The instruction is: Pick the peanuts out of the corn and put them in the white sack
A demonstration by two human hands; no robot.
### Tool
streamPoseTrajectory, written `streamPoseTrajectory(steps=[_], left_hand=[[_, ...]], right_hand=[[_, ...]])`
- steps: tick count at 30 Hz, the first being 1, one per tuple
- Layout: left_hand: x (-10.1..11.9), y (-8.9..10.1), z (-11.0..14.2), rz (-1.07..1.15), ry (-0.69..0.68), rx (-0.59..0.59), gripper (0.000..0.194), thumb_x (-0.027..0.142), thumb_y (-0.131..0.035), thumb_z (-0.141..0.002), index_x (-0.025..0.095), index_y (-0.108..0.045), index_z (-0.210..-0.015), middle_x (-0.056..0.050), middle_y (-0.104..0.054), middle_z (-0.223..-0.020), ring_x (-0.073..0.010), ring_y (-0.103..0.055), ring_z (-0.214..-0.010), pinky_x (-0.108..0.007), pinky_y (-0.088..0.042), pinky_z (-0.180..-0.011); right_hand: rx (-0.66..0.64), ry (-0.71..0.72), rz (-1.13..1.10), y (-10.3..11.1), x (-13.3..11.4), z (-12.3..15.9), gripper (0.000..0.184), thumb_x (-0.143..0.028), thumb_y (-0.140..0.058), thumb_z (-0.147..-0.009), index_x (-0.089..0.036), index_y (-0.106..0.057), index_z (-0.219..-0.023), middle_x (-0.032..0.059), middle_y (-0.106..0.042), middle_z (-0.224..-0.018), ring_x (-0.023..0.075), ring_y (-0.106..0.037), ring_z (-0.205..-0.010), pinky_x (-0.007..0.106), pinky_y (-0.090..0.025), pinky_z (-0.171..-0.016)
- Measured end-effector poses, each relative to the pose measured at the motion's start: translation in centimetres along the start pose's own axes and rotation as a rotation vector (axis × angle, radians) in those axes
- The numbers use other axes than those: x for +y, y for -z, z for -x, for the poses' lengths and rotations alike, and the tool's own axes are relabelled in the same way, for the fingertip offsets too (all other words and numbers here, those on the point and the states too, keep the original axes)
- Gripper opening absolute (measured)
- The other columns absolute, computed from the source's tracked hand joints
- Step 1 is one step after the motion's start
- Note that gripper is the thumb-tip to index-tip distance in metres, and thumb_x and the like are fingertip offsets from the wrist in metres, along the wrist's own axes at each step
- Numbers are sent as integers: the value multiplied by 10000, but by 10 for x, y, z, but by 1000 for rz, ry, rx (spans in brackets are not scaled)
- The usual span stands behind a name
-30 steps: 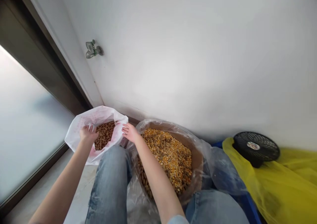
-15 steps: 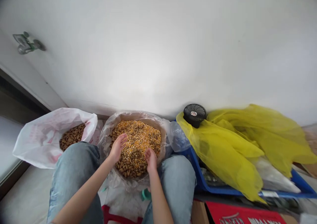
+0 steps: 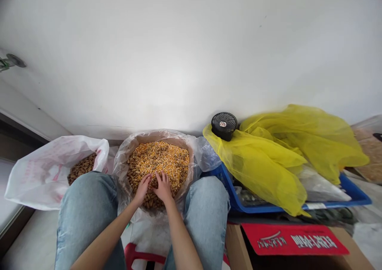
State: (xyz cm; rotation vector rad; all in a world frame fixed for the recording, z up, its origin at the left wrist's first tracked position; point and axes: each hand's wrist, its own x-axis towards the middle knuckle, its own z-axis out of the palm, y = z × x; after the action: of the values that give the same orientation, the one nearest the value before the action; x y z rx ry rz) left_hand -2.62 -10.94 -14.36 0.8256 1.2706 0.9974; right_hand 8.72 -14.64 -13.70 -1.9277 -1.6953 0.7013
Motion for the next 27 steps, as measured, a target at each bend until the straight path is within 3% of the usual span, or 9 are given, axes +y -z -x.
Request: streamPoseTrajectory(steps=[7, 15, 27], left_hand=[[-10, 0, 0, 40, 38, 8, 236, 269, -500, -732, 171, -608, -917, -103, -599, -1069, -193, -540, -1001, -358, -366, -919], [-13, -4, 7, 204, 31, 13, 299, 338, -477, -736, 168, -592, -955, -111, -586, -1095, -191, -541, -1007, -346, -381, -911], [-13, -11, 14, 334, 112, 82, 284, 284, -402, -790, 154, -592, -958, -104, -593, -1096, -161, -541, -1014, -314, -370, -930]], right_hand=[[77, -11, 83, -12, -6, -3, 491, -251, -570, -683, -309, -470, -1160, 77, -412, -1269, 301, -354, -1157, 472, -305, -923], [205, 28, -195, -29, 1, 3, 404, -232, -513, -718, -261, -491, -1120, 64, -398, -1262, 213, -294, -1207, 413, -252, -1001], [256, -93, -553, -17, -3, -3, 263, -136, -443, -660, -200, -611, -851, 56, -572, -1014, 164, -482, -1020, 344, -325, -946]])
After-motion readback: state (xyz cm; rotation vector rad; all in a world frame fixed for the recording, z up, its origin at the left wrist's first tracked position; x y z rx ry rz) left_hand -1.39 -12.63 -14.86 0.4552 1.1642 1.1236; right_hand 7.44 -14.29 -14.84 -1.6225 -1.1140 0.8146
